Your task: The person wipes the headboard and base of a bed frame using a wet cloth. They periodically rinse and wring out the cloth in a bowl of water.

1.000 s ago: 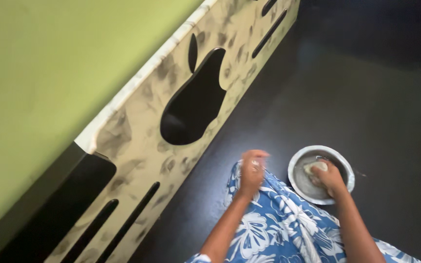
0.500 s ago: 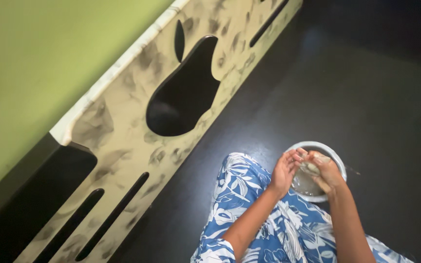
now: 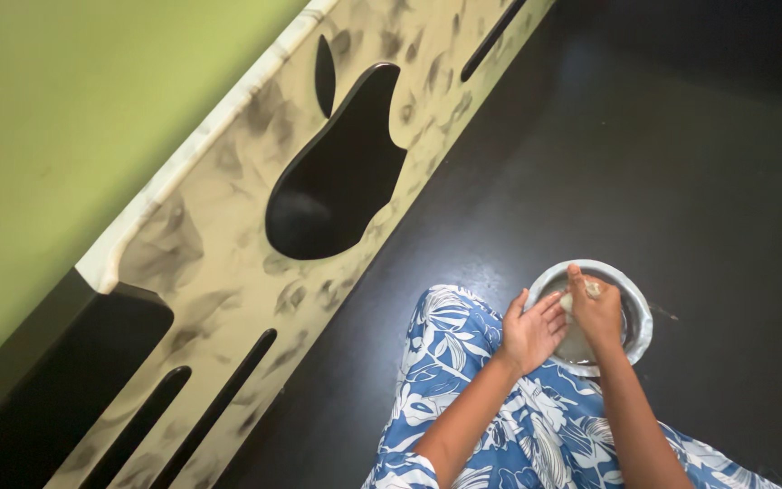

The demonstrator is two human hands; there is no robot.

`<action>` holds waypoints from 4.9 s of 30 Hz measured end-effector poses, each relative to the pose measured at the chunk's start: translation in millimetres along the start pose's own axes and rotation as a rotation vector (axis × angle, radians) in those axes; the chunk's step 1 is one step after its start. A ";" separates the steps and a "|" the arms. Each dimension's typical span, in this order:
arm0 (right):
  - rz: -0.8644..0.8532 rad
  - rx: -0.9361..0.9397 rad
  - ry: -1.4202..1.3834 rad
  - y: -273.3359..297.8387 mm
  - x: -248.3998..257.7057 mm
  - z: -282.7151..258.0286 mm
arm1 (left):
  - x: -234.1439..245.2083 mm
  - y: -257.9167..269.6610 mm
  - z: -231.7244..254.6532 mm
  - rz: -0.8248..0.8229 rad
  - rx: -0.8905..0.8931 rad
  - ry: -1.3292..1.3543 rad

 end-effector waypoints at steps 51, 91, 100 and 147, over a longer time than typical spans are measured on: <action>-0.241 -0.344 0.325 -4.0 29.3 61.8 | 9.4 -18.2 -2.0 0.139 -0.021 -0.425; -0.261 -0.206 -0.278 26.5 97.1 22.2 | -28.0 -44.5 30.9 0.165 -0.349 -1.638; -0.297 -0.306 -0.406 35.0 71.1 8.2 | 0.9 -62.1 20.4 0.344 -0.010 -0.747; 0.086 0.101 -0.279 24.6 32.8 -6.0 | -34.2 -53.4 -34.1 0.336 -0.227 -0.229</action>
Point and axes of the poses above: each hand's wrist, its own y-axis away from the middle knuckle, its own x-axis out of the back of the hand, z = x × y, the point moved 4 cm from there along -y, towards the middle knuckle, and after that the axes turned 1 degree about -y, right-handed, at the moved point
